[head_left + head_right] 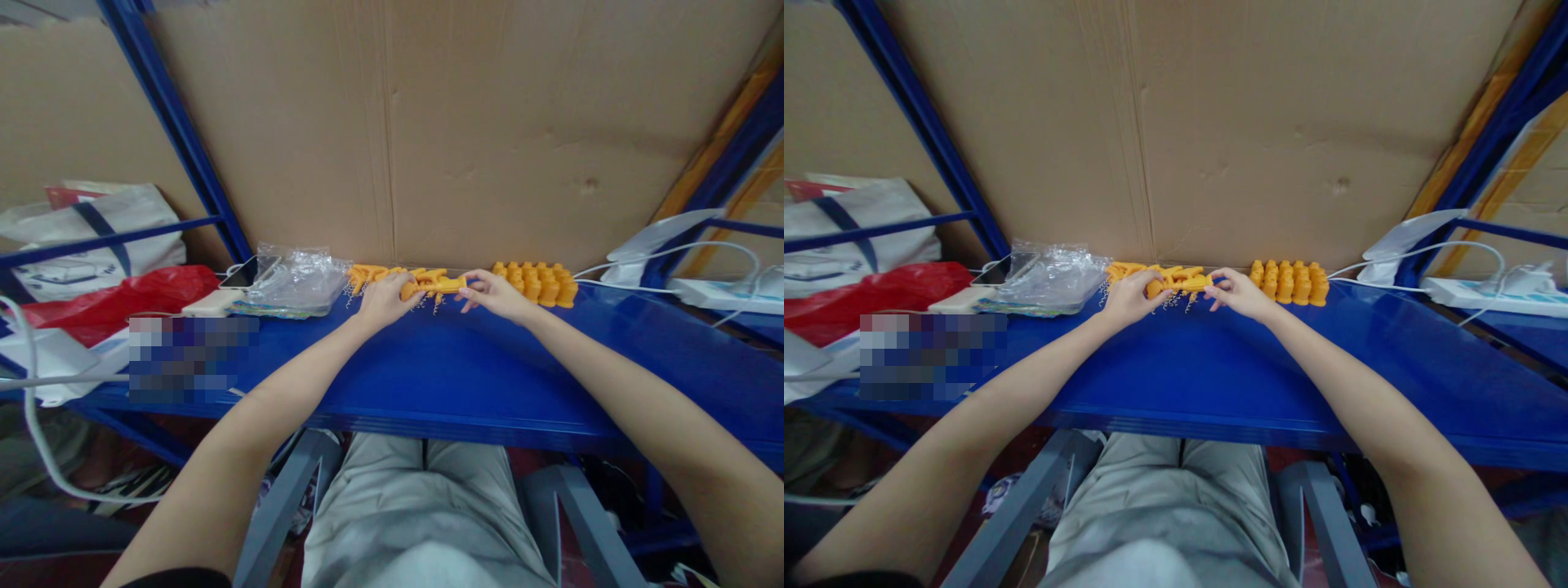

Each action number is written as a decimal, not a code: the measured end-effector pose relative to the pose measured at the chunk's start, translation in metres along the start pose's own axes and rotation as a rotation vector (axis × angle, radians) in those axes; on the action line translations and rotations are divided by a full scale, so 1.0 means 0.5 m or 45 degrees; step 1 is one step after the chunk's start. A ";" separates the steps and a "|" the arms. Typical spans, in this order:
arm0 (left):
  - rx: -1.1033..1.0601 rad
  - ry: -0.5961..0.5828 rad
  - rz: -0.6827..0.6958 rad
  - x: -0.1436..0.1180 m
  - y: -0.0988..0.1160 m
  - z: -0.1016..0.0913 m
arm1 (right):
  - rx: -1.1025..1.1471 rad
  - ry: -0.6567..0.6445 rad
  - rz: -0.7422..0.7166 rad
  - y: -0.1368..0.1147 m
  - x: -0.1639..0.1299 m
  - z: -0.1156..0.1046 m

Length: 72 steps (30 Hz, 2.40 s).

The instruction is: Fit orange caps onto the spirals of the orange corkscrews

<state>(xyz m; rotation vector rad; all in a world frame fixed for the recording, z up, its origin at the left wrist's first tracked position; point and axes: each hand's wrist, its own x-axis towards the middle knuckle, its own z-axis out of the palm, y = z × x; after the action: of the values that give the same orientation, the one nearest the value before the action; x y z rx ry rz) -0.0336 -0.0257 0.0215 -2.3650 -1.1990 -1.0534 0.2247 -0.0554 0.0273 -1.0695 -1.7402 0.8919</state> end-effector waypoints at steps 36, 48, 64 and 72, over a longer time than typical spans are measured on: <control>-0.101 0.010 0.088 0.032 -0.003 0.023 | 0.111 0.143 0.092 -0.021 -0.011 -0.009; -0.138 0.003 0.109 0.034 -0.008 0.022 | 0.091 0.109 0.017 -0.008 -0.015 -0.013; -0.111 0.051 0.092 0.030 -0.004 0.028 | 0.118 0.124 0.086 -0.012 -0.014 -0.007; -0.130 0.043 0.037 0.029 0.002 0.027 | 0.133 0.129 0.107 -0.009 -0.014 -0.006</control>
<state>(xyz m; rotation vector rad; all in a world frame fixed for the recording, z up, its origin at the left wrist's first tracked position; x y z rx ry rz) -0.0208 -0.0104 0.0228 -2.4232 -1.1206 -1.1663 0.2277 -0.0631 0.0303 -1.1062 -1.5587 0.9536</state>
